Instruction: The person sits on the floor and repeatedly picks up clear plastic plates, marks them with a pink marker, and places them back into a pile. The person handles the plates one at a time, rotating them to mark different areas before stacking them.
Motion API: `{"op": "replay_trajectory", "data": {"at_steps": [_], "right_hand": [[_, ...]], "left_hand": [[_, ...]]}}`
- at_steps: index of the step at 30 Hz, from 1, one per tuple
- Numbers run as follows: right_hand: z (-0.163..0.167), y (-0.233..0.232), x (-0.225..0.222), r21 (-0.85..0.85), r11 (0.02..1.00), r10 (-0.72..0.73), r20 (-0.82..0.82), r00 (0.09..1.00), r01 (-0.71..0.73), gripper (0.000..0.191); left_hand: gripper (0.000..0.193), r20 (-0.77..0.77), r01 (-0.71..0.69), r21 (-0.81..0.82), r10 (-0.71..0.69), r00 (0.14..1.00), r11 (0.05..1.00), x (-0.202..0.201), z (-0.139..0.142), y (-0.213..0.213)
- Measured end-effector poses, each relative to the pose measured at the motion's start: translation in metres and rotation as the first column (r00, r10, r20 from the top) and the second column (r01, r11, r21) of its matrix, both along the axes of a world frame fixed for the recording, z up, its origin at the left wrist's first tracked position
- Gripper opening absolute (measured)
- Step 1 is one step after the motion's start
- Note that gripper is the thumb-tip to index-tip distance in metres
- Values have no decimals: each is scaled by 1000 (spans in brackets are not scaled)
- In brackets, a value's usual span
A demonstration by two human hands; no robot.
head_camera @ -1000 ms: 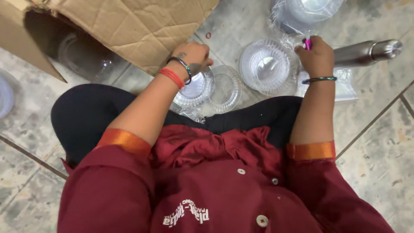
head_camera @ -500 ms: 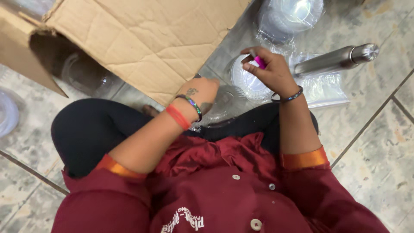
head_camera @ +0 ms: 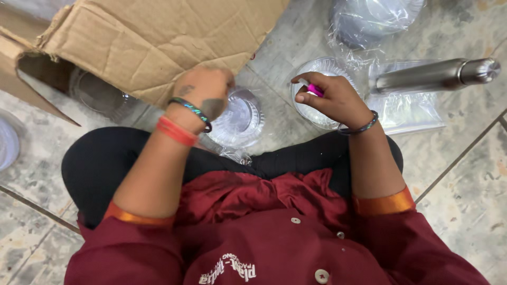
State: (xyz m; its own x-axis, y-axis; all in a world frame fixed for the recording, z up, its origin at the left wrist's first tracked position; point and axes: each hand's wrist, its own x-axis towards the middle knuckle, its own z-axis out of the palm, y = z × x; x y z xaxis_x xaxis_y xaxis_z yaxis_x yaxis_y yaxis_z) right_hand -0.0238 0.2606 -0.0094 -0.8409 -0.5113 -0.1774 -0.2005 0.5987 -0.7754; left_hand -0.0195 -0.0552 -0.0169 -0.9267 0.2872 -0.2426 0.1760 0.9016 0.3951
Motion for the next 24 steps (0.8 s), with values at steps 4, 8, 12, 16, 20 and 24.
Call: {"op": "replay_trajectory", "data": {"at_steps": [4,8,12,16,20,24], "right_hand": [[2,1,6,-332,934,-103,108,989,134,43],[8,2,17,-481,807,-285,191,939,343,47],[10,-2,28,-531,810,-228,104,968,248,42],[16,-16,40,-544,720,-418,156,895,431,51],[16,-38,57,-578,672,-470,150,870,463,58],[5,-40,50,-672,592,-527,95,844,445,58]], "left_hand": [[23,140,-115,513,50,989,851,-3,19,3],[46,219,-146,747,-33,975,649,3,29,20],[50,405,-338,890,-189,895,305,13,30,43],[52,422,-421,903,6,907,85,19,28,49],[56,452,-422,889,187,872,-178,20,22,49],[60,416,-398,909,183,891,-125,25,17,56]]}}
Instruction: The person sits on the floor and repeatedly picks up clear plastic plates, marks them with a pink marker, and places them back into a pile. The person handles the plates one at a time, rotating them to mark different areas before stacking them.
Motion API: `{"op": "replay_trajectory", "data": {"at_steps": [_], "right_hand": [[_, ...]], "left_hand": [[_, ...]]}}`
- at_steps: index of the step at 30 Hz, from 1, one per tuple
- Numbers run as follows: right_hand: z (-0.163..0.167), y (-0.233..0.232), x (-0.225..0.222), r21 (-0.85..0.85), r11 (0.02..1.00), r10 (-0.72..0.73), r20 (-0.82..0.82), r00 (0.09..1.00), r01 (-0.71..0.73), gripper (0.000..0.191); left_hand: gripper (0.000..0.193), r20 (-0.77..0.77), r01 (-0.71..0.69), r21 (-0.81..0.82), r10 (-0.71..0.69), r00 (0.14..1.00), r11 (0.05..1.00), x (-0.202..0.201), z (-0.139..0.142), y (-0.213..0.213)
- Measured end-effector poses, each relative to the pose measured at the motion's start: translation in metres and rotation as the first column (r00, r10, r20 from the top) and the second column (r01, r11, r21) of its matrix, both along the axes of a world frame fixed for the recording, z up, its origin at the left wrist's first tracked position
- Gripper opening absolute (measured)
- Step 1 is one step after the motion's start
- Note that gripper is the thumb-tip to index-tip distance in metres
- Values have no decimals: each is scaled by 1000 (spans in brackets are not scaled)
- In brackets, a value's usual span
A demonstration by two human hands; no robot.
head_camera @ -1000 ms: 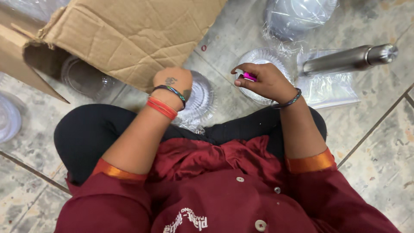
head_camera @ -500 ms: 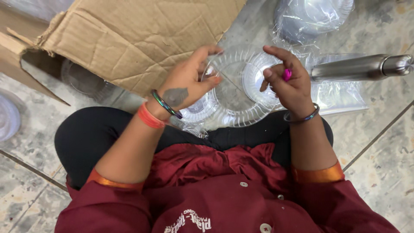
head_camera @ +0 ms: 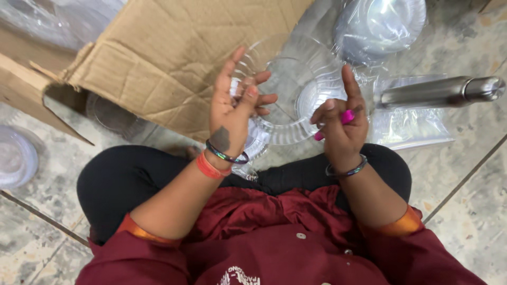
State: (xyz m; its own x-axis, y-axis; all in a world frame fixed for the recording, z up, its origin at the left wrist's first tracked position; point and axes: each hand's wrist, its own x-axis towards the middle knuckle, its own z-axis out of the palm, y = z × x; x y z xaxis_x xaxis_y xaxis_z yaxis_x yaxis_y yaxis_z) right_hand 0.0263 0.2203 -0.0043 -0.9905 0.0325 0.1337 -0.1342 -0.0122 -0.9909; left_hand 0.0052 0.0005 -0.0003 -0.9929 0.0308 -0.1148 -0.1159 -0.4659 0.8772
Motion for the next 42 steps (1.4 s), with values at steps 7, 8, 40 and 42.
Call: {"op": "replay_trajectory", "data": {"at_steps": [7,8,40,42], "right_hand": [[-13,24,-11,244,961,132,6,991,-129,30],[-14,23,-9,300,942,156,1,988,-149,28],[-22,23,-6,13,987,158,-82,984,-158,45],[-18,25,-8,-15,971,239,-55,969,-240,54]], "left_hand": [[40,-63,237,-300,-267,962,924,-10,3,-12],[40,-51,315,-355,-355,934,880,-9,4,-12],[51,45,66,-123,-61,997,990,-15,7,-20],[54,15,50,-127,-48,999,991,-17,8,-22]]}}
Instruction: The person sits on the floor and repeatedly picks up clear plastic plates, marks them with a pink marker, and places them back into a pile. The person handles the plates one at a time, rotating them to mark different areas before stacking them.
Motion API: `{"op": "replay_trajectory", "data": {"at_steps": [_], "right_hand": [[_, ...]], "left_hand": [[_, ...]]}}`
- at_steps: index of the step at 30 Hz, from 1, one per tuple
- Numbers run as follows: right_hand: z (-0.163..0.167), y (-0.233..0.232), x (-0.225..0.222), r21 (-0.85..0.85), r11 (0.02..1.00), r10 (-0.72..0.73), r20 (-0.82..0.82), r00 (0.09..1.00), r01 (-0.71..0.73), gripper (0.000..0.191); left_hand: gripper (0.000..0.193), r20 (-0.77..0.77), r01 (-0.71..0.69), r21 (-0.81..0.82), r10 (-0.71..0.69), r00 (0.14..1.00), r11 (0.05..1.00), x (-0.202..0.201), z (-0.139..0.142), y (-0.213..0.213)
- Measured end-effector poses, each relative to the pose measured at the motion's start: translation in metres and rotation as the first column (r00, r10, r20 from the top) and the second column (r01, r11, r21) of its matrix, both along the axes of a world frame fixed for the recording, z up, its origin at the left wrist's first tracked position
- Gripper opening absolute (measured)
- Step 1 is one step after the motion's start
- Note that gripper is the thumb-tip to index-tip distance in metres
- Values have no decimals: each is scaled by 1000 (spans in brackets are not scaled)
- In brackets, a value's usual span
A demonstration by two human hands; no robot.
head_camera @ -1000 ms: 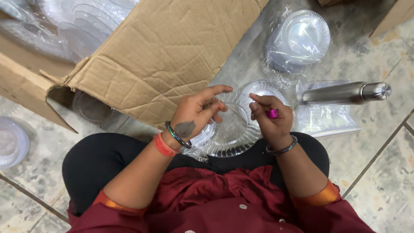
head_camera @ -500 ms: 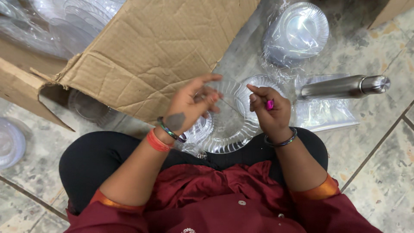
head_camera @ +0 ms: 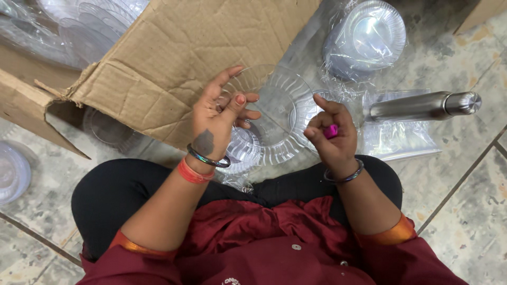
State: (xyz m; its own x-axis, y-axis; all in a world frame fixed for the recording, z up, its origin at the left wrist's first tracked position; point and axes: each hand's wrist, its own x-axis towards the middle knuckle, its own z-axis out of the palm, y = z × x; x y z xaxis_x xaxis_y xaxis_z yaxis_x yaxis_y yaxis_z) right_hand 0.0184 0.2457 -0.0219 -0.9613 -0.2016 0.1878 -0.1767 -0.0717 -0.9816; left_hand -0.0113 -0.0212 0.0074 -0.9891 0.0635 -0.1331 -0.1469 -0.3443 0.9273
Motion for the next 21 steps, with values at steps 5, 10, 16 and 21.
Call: {"op": "replay_trajectory", "data": {"at_steps": [5,10,16,21], "right_hand": [[3,4,-15,-385,923,103,268,958,9,49],[6,10,-11,-42,990,141,182,973,-136,48],[18,15,-9,266,880,397,44,917,-394,93],[28,12,-10,356,811,480,48,876,-464,100]], "left_hand": [[52,-22,70,-71,-72,997,995,-4,14,-12],[49,47,295,-133,-291,956,946,-10,35,-29],[44,118,503,-160,-490,864,849,-12,46,-34],[43,168,560,-161,-537,827,813,-11,47,-31]]}}
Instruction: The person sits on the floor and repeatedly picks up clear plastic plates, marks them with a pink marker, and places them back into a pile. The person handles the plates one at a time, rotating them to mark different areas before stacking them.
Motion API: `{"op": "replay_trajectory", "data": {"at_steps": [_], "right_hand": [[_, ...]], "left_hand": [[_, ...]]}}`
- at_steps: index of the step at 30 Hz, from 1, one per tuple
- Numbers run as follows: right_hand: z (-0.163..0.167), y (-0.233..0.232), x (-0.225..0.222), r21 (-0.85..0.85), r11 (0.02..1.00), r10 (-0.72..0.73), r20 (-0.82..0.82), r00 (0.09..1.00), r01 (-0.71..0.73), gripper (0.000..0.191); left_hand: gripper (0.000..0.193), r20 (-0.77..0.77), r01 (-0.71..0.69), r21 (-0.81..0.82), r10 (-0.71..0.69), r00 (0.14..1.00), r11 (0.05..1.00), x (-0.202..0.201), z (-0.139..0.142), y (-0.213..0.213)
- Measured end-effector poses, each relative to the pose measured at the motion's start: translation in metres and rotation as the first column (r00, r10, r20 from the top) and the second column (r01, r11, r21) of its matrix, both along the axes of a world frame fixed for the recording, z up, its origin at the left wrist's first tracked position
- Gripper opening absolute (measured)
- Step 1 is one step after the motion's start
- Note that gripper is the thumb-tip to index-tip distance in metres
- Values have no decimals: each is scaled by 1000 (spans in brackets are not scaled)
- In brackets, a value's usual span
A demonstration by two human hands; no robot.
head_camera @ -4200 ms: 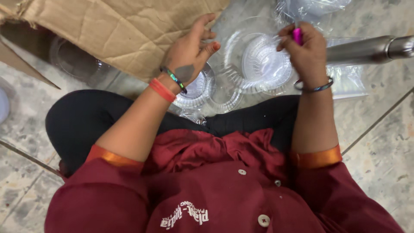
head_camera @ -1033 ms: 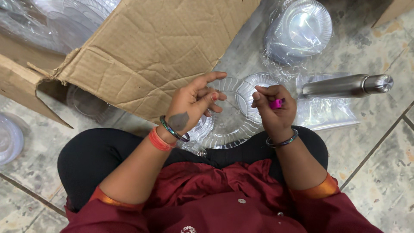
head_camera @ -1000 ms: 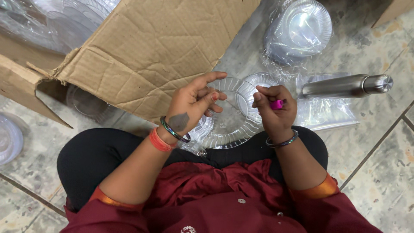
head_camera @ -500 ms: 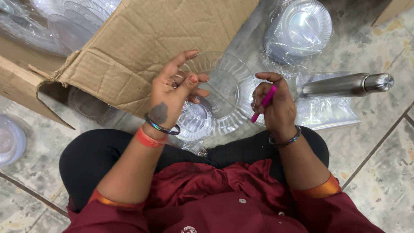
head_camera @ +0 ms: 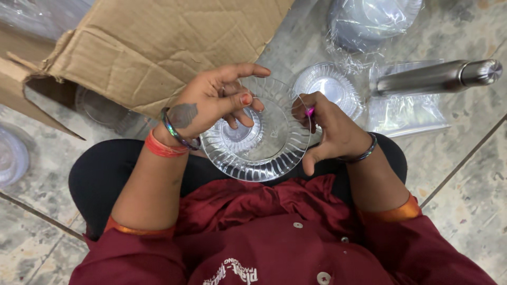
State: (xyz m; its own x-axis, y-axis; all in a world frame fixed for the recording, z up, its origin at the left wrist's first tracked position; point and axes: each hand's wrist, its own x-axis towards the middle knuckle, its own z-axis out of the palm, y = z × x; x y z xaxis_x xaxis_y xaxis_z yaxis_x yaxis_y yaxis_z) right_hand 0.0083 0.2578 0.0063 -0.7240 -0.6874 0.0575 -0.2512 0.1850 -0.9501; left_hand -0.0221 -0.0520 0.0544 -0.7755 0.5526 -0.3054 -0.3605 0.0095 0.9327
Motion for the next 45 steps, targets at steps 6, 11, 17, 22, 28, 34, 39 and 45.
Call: {"op": "replay_trajectory", "data": {"at_steps": [6,11,17,22,28,34,39,45], "right_hand": [[2,-1,-3,149,989,0,-137,991,21,102],[-1,0,-4,148,986,-20,-332,943,73,105],[-6,3,-5,104,990,-59,-282,958,92,97],[-7,5,-4,142,981,-61,-408,911,129,97],[-7,-1,-3,33,994,-78,-400,913,99,110],[-5,-2,-2,90,982,-106,-474,874,168,99],[-5,1,-3,87,973,-133,-548,826,214,93],[-11,4,3,145,938,-182,-565,805,314,87]], "left_hand": [[42,-3,0,20,0,1000,1000,0,0,1],[42,19,-14,16,14,1000,1000,1,-3,3],[42,31,-23,68,21,999,997,4,-11,9],[43,21,-42,85,40,999,995,2,-16,7],[44,41,-34,82,31,999,996,1,-16,4],[44,31,-50,126,46,998,991,3,-21,6],[46,45,-120,166,114,992,979,4,-26,6],[48,45,-194,183,189,981,964,5,-30,7]]}}
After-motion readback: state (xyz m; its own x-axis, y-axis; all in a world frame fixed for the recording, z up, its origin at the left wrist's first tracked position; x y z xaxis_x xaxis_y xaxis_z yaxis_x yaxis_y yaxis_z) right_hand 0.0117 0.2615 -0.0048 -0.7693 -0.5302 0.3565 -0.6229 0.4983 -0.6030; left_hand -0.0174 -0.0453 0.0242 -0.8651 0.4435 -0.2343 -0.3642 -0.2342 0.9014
